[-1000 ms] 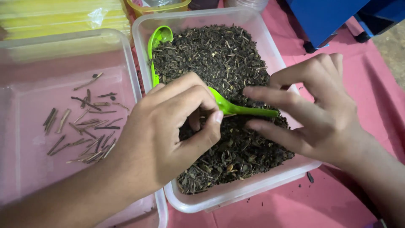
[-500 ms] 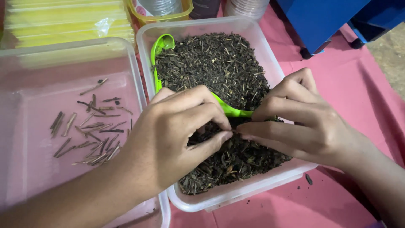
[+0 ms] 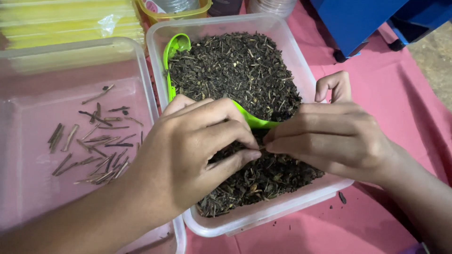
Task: Sorting through dried tea leaves to remove stems and twigs using a spoon and fingers
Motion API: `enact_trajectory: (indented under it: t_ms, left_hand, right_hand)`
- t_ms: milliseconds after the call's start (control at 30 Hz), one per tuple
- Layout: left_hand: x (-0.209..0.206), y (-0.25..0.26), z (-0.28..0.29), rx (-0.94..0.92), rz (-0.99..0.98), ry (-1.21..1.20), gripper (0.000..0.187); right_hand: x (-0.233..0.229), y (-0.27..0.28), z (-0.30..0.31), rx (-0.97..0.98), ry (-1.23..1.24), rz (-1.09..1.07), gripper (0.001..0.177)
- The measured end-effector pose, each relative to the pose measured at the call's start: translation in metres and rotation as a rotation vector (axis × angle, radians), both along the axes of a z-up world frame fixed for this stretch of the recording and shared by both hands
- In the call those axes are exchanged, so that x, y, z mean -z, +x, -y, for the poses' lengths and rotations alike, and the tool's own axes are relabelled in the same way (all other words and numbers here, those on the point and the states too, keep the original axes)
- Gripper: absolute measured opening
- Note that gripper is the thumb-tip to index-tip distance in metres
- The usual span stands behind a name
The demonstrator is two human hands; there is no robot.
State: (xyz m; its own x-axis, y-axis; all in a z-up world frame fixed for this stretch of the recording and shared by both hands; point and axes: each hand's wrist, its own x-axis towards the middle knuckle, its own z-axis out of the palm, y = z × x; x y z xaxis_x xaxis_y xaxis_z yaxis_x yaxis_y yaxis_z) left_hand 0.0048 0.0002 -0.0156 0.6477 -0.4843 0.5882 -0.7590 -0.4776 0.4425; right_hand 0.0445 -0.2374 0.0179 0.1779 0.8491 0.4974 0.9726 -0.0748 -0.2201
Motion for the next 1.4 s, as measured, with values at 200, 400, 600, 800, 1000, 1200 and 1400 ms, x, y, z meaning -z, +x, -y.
enact_trajectory:
  t_ms: [200,400,600,800,1000,1200,1400]
  left_hand:
    - [-0.004,-0.002,0.000,-0.004,-0.033,0.021,0.011]
    - [-0.005,-0.001,0.000,0.000,-0.017,0.020,0.006]
    - [-0.002,0.000,0.001,-0.016,-0.056,0.066,0.013]
    - [0.000,0.002,0.001,-0.002,-0.083,0.084,0.017]
    - [-0.007,0.000,0.002,0.024,0.125,0.177,0.016]
    - [-0.021,0.002,0.000,0.012,0.309,0.301,0.026]
    - [-0.052,0.007,-0.022,0.090,0.412,0.327,0.018]
  right_hand:
    - [0.008,0.002,0.010,0.087,0.001,0.082,0.016]
    - [0.010,0.004,0.008,0.033,0.051,0.062,0.011]
    - [0.009,0.004,0.005,0.023,0.088,0.062,0.010]
    - [0.008,0.000,0.007,0.108,0.082,0.077,0.008]
    - [0.010,0.002,0.008,0.035,0.114,0.030,0.010]
    - [-0.001,-0.005,0.008,0.071,0.051,0.307,0.006]
    - [-0.027,-0.027,-0.013,0.158,0.058,0.562,0.007]
